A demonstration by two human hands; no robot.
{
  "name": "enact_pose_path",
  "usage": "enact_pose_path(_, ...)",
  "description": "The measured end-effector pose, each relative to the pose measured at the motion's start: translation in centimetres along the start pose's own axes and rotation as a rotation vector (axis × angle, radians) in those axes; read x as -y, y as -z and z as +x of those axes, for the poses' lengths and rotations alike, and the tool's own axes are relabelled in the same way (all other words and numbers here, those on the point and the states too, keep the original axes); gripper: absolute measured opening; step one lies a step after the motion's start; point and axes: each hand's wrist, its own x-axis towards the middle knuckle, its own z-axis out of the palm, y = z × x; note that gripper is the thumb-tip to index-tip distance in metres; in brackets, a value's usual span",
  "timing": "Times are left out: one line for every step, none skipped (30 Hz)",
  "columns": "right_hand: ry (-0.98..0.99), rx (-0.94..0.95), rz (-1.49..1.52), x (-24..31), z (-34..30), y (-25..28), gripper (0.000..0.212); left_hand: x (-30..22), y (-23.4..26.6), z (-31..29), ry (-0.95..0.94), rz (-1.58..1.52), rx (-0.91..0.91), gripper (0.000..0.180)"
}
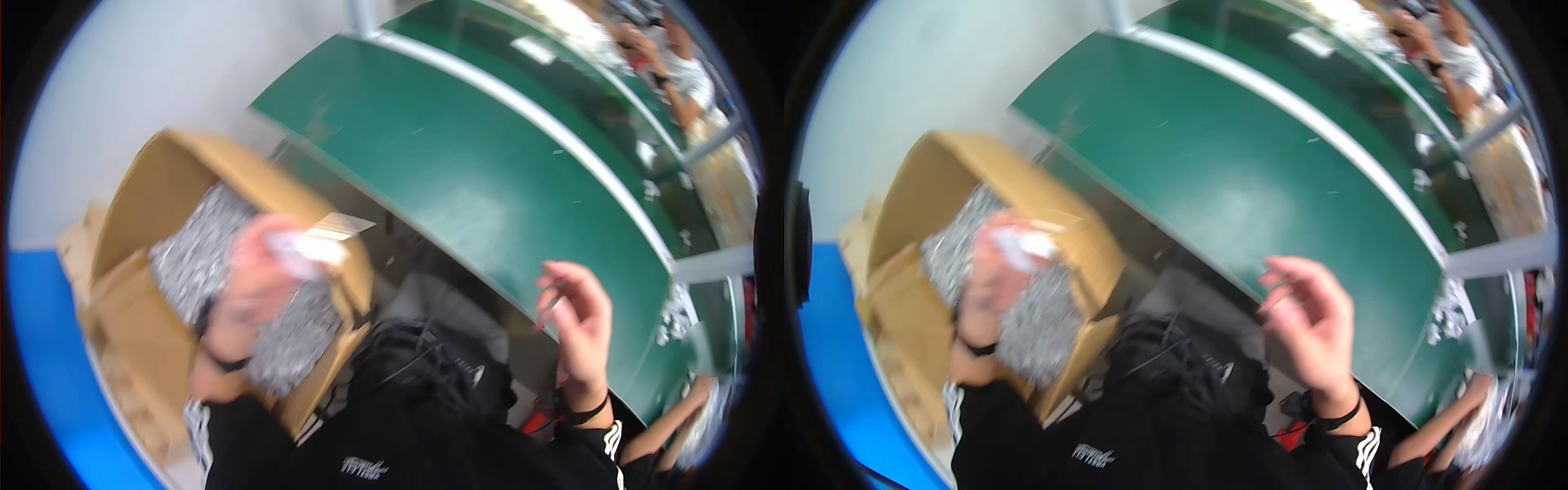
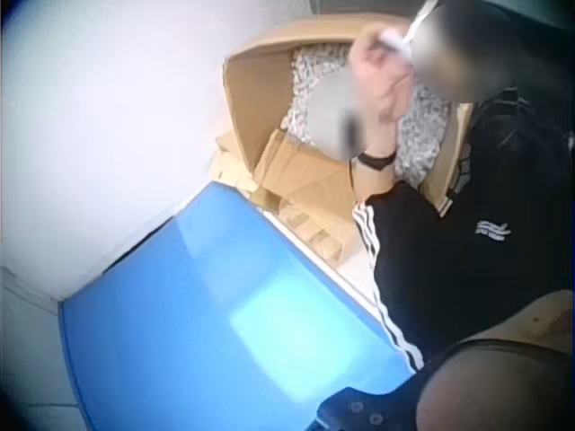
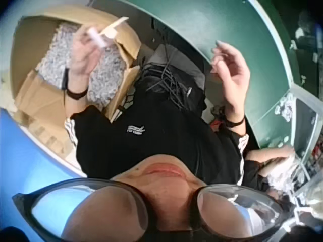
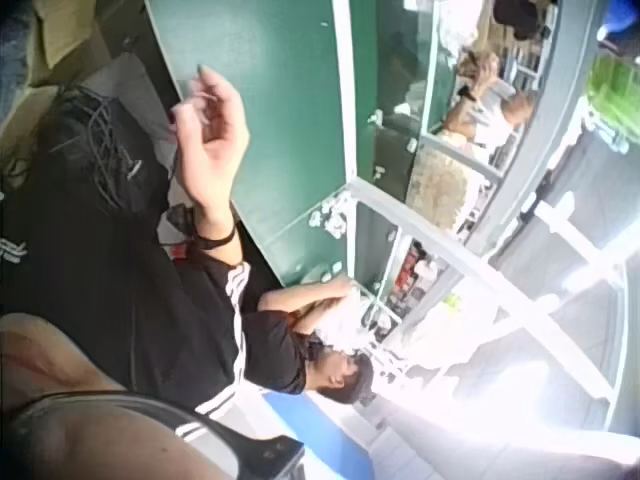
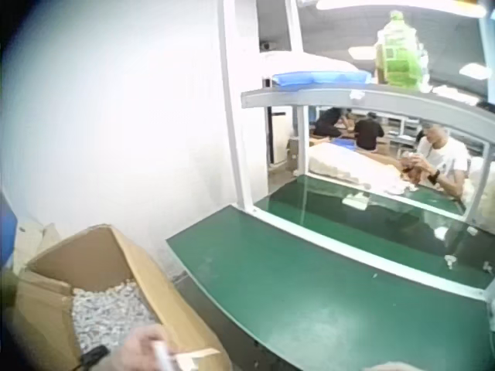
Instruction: Manually assembling small white plastic components by snapping them together at a factory workbench.
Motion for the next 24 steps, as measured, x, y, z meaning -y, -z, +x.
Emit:
enact_pose_path(-0.031,0.146,0.157,-0.6,-1.0,-2.4,0.049,1.3,-4.4,1.1,0.167,-0.094,0.071,0.048)
enact_pose_path(-0.078,0.217,0.265,-0.7,-1.3,-4.0,0.052,2.9,-7.0,1.7,0.264,-0.305,0.165,0.043)
enact_pose_path(-0.049,0.261,0.292,-1.0,-0.9,-5.3,0.055,4.0,-8.7,1.6,0.317,-0.348,0.194,0.038)
enact_pose_path(0.045,0.233,0.287,-1.5,-0.6,-6.4,0.053,4.6,-9.7,1.7,0.333,-0.371,0.211,0.034)
enact_pose_path(0.139,0.197,0.277,-2.0,-0.5,-6.7,0.051,5.1,-10.1,1.6,0.344,-0.383,0.212,0.034)
enact_pose_path(0.128,0.179,0.275,-2.1,-0.4,-6.5,0.051,5.2,-10.1,1.2,0.32,-0.357,0.2,0.029)
enact_pose_path(0.276,0.154,0.137,-2.2,-0.3,-6.2,0.048,5.2,-10.3,1.0,0.296,-0.333,0.189,0.025)
enact_pose_path(0.42,0.132,-0.008,-2.2,-0.4,-5.9,0.045,5.1,-10.6,1.1,0.287,-0.341,0.202,0.025)
enact_pose_path(0.411,0.122,-0.014,-2.2,-0.4,-5.8,0.045,5.2,-10.8,1.1,0.298,-0.35,0.207,0.025)
enact_pose_path(0.523,0.042,-0.185,-2.1,-0.5,-5.6,0.043,5.4,-10.9,1.0,0.332,-0.373,0.194,0.026)
enact_pose_path(0.633,-0.033,-0.357,-2.0,-0.6,-5.5,0.04,5.6,-11.0,0.9,0.364,-0.396,0.178,0.027)
enact_pose_path(0.699,-0.043,-0.441,-2.1,-0.6,-5.2,0.04,5.9,-11.1,0.6,0.349,-0.324,0.156,0.032)
enact_pose_path(0.766,-0.049,-0.523,-2.1,-0.6,-5.0,0.039,6.0,-11.3,0.5,0.346,-0.334,0.15,0.032)
enact_pose_path(0.804,-0.054,-0.547,-2.2,-0.6,-5.0,0.039,5.9,-11.6,0.3,0.344,-0.276,0.118,0.032)
enact_pose_path(0.84,-0.06,-0.572,-2.5,-0.6,-5.1,0.039,5.8,-11.8,0.3,0.344,-0.22,0.088,0.033)
enact_pose_path(0.862,-0.034,-0.561,-2.7,-0.7,-5.0,0.038,5.7,-12.0,0.2,0.294,-0.19,0.093,0.031)
enact_pose_path(0.883,-0.007,-0.548,-2.8,-0.9,-5.0,0.038,5.6,-12.1,0.1,0.289,-0.199,0.081,0.031)
enact_pose_path(0.873,-0.004,-0.545,-2.9,-1.3,-5.1,0.039,5.4,-12.2,-0.2,0.227,-0.066,0.103,0.029)
enact_pose_path(0.868,0.016,-0.543,-3.1,-1.6,-5.1,0.039,5.2,-12.3,-0.4,0.168,0.068,0.122,0.028)
enact_pose_path(0.846,-0.013,-0.525,-3.5,-1.8,-5.1,0.04,5.1,-12.3,-0.5,0.137,0.112,0.138,0.03)
enact_pose_path(0.825,-0.047,-0.507,-3.8,-1.8,-5.3,0.041,5.0,-12.1,-0.5,0.135,0.108,0.124,0.03)
enact_pose_path(0.808,-0.075,-0.487,-4.0,-1.8,-5.5,0.042,5.0,-11.8,-0.5,0.088,0.189,0.186,0.034)
enact_pose_path(0.805,-0.063,-0.483,-4.1,-1.8,-5.6,0.042,4.9,-11.6,-0.6,0.043,0.271,0.25,0.037)
enact_pose_path(0.801,-0.048,-0.473,-4.1,-1.8,-5.6,0.04,4.6,-11.6,-0.7,0.093,0.287,0.235,0.039)
